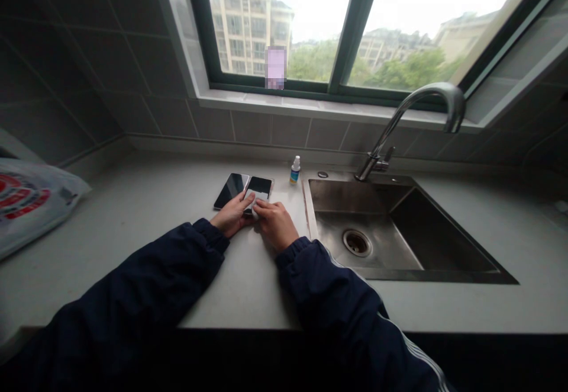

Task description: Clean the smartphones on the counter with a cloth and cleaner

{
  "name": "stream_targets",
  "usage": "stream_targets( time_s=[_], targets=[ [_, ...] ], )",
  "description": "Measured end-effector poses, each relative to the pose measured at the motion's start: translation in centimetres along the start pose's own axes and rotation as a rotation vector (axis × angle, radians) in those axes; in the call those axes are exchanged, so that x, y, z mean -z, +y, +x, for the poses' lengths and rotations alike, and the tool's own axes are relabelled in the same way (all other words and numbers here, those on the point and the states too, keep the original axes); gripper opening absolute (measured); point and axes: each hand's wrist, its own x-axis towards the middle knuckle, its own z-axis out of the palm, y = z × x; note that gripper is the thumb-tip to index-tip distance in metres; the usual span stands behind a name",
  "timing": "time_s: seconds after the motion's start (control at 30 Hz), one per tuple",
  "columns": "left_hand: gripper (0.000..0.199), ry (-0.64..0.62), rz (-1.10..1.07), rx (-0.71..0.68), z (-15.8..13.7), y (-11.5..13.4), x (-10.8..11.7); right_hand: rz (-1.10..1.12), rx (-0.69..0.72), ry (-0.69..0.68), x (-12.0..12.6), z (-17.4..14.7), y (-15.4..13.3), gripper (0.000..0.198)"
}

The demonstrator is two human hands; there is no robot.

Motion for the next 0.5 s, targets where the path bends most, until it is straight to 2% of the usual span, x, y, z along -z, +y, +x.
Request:
stream_targets(
  time_s=[0.33, 0.5],
  targets=[
    [0.042, 0.038, 0.108, 0.047, -0.4, 0.1, -0.5, 0.009, -0.039, 0.042, -0.3, 0.2, 0.7, 0.045],
    [0.079, 0.198, 0.171, 0.002, -1.0, 0.1, -1.3, 0.024, -0.051, 0.053, -0.4, 0.2, 0.7, 0.047]
  ],
)
